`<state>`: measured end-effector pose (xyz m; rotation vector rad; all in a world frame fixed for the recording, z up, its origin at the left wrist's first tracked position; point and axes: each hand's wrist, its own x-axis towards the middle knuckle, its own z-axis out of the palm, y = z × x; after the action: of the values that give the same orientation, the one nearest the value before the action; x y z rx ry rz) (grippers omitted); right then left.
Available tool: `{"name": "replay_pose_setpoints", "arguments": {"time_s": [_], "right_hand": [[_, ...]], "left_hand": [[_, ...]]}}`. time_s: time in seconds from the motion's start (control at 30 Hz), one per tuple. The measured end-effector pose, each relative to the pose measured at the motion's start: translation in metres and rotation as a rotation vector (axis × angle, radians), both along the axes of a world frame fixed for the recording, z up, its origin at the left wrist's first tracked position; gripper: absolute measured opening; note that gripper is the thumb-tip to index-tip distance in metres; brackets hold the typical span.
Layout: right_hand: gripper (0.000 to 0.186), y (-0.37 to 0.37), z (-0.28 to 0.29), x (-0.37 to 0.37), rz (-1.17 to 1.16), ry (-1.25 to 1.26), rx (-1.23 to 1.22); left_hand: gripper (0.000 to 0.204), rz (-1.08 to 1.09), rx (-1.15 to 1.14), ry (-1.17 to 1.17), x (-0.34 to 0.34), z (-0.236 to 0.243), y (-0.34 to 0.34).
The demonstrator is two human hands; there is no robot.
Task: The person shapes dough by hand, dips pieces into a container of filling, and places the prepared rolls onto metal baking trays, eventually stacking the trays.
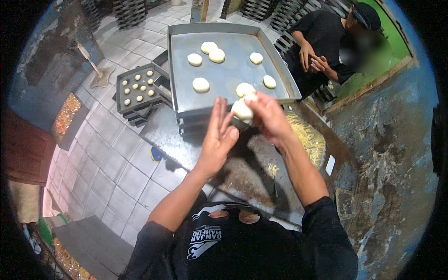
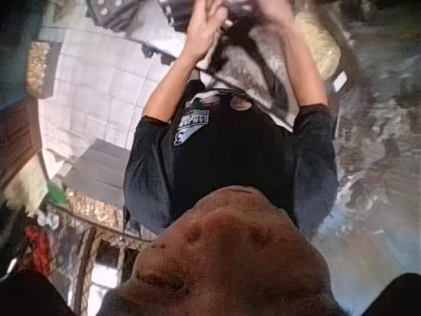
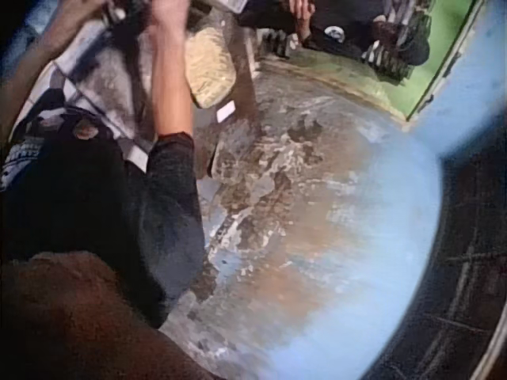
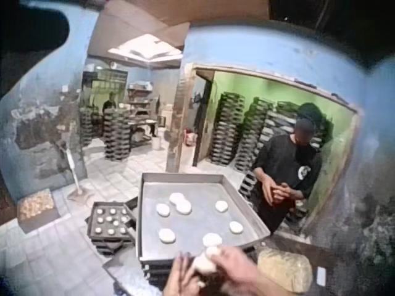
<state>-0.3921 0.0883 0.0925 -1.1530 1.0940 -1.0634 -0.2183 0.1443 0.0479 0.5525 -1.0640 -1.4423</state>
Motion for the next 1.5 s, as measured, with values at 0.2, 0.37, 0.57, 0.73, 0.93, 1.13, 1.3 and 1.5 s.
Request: {"name": "replay_pose_setpoints", "arguments": {"time_s": [0.2, 0.37, 0.57, 0.73, 0.93, 1.13, 1.3, 1.5], "right_hand": [[0.044, -0.206, -0.042, -0.031, -0.269, 1.119, -0.701], [0.05, -0.268, -0.08, -0.037, 0.194, 1.269, -0.516], [0.067, -0.283, -0.093, -0.031, 0.286, 1.278, -0.452], [0.065, -0.273, -0.025, -0.056, 0.05, 0.627, -0.128], [0.029, -0.165, -0.029, -0.072, 0.438, 1.214, 0.049], [0.024, -0.016, 0.015, -0.052, -0.095, 1.034, -0.55], [0.033, 0.134, -0.004, -0.043, -0.327, 0.739, -0.573], [0.03, 0.266, -0.075, -0.101, -0.648, 0.575, -0.375]], "left_hand": [[0.073, 0.077, -0.037, -0.122, 0.07, -0.008, -0.04], [0.064, 0.214, -0.067, -0.394, 0.126, -0.012, -0.048], [0.054, 0.172, -0.117, -0.42, 0.135, -0.012, -0.059], [0.049, 0.211, -0.263, -0.48, 0.123, -0.001, -0.063], [0.036, 0.172, -0.226, -0.552, 0.09, 0.005, -0.047], [0.046, 0.162, -0.146, -0.284, 0.001, -0.014, -0.009], [0.043, -0.215, 0.325, 0.105, -0.09, -0.018, 0.039], [0.035, -0.297, 0.19, -0.102, -0.163, -0.058, 0.143]]}}
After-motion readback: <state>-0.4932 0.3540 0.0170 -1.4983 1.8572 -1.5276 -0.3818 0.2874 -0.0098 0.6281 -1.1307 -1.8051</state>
